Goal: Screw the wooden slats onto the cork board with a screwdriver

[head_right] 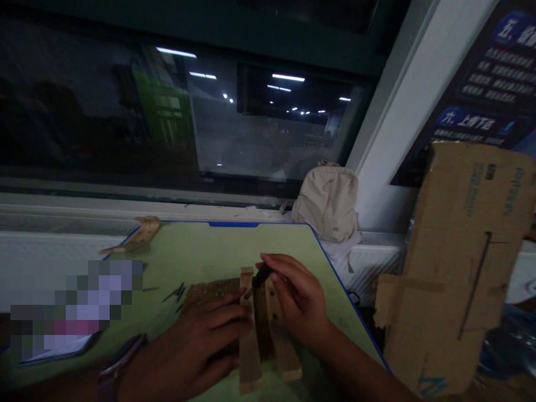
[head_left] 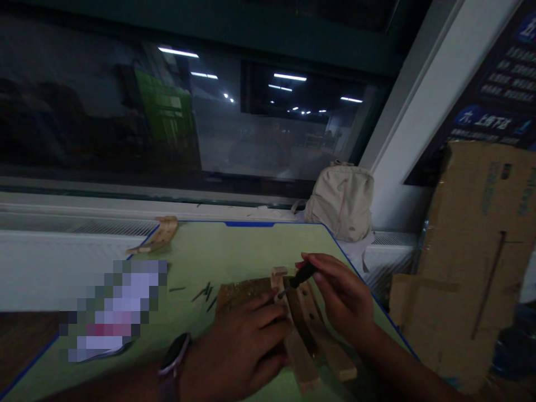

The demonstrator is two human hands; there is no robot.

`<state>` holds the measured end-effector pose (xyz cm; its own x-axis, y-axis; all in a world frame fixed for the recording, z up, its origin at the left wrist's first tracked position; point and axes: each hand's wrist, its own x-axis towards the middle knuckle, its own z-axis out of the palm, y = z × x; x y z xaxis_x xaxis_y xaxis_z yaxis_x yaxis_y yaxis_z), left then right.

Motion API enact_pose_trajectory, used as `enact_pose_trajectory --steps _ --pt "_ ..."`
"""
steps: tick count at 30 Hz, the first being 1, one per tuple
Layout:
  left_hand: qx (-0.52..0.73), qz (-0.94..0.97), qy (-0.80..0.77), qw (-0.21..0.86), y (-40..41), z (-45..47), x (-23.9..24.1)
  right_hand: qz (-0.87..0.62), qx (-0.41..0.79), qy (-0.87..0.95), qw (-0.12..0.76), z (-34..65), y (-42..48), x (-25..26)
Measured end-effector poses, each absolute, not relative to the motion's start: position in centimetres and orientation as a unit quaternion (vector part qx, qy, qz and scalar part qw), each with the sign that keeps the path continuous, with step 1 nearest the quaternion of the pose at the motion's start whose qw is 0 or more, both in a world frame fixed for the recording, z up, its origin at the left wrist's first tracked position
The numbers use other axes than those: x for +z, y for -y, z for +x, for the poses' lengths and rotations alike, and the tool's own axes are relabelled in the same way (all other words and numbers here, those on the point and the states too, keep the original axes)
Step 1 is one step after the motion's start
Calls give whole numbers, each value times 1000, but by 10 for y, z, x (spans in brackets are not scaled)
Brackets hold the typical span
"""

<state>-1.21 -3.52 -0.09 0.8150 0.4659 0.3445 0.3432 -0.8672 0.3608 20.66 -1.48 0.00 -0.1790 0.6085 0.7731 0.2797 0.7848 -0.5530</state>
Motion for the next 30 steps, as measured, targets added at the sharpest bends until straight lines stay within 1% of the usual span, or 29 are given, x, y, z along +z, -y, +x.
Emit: enact_pose_trajectory --steps 4,6,9,12,15,18,22,24,27,30 --pt "199 943 -222 149 35 -13 -1 -278 132 723 618 205 12 -2" --pt "191 943 -226 151 35 -13 0 -266 129 729 617 206 10 -4" --pt "185 944 -228 151 35 -12 1 -265 131 753 587 207 10 -7" --pt "182 946 -224 147 35 -12 2 -276 192 741 581 204 12 -11" --pt "183 947 -221 146 35 -12 3 -271 251 698 613 200 12 -13" --pt "188 945 -221 148 36 -11 4 -249 208 692 644 201 9 -14" --pt "190 947 -215 144 37 -11 3 -239 154 745 604 205 7 -14" --pt "189 947 -218 142 36 -11 2 -241 175 749 592 205 8 -15" --pt "195 945 -220 143 36 -11 1 -241 252 724 596 202 10 -15" --pt "192 946 -213 148 36 -11 2 -245 248 702 621 200 9 -15"
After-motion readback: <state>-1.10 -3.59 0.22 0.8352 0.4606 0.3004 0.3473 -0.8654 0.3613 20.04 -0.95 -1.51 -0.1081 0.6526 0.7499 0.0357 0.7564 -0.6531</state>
